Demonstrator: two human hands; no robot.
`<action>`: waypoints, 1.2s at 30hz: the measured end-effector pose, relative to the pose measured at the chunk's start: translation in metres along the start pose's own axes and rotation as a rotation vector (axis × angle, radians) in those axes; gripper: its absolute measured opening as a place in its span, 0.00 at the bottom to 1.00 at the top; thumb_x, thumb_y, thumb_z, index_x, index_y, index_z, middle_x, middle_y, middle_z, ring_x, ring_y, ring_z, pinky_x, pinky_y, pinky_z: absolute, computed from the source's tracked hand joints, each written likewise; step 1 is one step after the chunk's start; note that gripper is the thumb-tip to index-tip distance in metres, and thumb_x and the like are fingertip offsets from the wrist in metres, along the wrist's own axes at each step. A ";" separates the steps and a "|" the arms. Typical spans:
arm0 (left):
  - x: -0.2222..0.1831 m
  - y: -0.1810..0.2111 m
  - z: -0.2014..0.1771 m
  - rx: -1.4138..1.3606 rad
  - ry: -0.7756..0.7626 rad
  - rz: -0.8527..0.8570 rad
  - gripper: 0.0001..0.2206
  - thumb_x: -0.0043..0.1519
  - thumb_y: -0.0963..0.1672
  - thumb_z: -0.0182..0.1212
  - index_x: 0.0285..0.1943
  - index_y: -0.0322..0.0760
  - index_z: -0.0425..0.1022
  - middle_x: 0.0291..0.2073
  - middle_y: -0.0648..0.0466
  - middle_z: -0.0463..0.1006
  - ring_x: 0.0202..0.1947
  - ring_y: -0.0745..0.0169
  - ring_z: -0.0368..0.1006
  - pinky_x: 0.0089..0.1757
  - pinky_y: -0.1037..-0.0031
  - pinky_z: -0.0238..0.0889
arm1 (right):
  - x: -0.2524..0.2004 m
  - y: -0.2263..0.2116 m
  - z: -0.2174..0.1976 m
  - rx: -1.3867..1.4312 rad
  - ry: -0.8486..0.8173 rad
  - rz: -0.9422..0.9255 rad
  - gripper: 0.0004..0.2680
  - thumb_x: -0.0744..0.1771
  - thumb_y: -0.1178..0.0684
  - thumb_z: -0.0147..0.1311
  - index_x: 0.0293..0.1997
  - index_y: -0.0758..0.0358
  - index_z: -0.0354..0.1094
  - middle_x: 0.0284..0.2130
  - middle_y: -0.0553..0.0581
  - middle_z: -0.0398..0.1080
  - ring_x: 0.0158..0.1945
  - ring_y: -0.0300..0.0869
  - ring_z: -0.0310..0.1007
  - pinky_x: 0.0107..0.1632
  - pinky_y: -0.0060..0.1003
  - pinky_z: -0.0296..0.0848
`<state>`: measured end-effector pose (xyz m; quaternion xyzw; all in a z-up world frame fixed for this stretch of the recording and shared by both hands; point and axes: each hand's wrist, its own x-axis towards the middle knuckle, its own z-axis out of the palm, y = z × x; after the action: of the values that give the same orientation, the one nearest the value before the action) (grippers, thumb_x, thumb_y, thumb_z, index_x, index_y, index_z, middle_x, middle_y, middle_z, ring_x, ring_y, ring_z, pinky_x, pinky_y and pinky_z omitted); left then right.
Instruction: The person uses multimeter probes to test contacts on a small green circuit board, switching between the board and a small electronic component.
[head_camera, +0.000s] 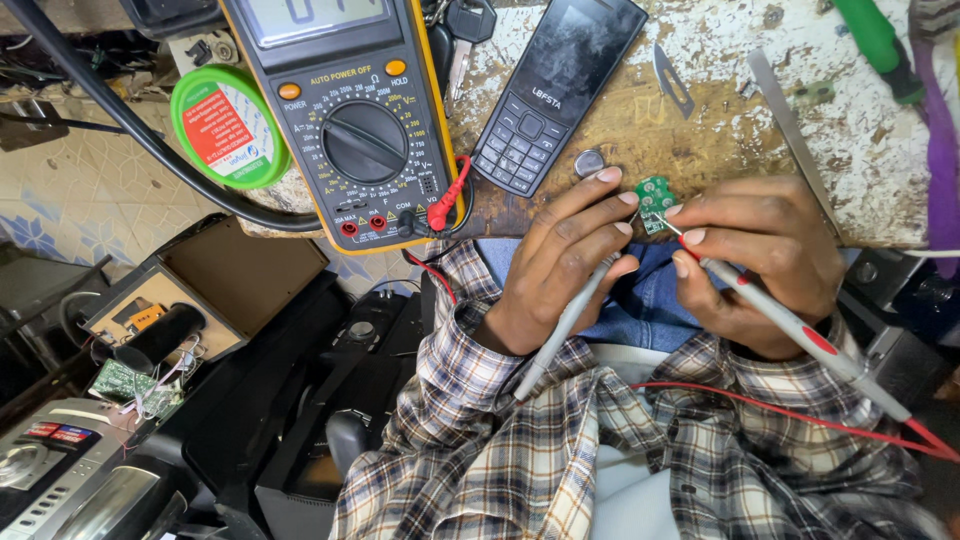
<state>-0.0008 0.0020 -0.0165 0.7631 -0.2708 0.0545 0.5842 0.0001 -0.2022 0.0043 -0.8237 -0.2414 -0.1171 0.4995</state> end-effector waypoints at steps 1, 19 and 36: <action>0.000 0.000 0.000 -0.002 -0.001 0.006 0.11 0.72 0.41 0.55 0.57 0.23 0.68 0.56 0.33 0.74 0.63 0.27 0.70 0.64 0.44 0.71 | -0.002 0.001 -0.001 -0.005 0.003 -0.003 0.04 0.70 0.59 0.52 0.43 0.70 0.63 0.41 0.69 0.75 0.42 0.58 0.72 0.50 0.50 0.74; 0.004 0.013 0.010 -0.060 0.268 0.275 0.09 0.67 0.39 0.61 0.51 0.22 0.76 0.45 0.37 0.81 0.51 0.26 0.78 0.51 0.48 0.73 | -0.047 -0.014 0.022 0.021 0.294 -0.243 0.10 0.71 0.60 0.47 0.48 0.79 0.73 0.27 0.67 0.75 0.25 0.55 0.71 0.32 0.46 0.69; -0.002 0.028 0.027 -0.045 0.240 0.475 0.07 0.64 0.38 0.65 0.44 0.21 0.78 0.35 0.38 0.81 0.37 0.35 0.80 0.39 0.55 0.76 | -0.061 -0.003 0.029 -0.044 0.336 -0.263 0.08 0.68 0.58 0.60 0.45 0.76 0.77 0.29 0.70 0.74 0.27 0.57 0.73 0.31 0.48 0.72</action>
<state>-0.0219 -0.0273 -0.0015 0.6531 -0.3721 0.2740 0.5999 -0.0545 -0.1929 -0.0336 -0.7648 -0.2573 -0.3223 0.4950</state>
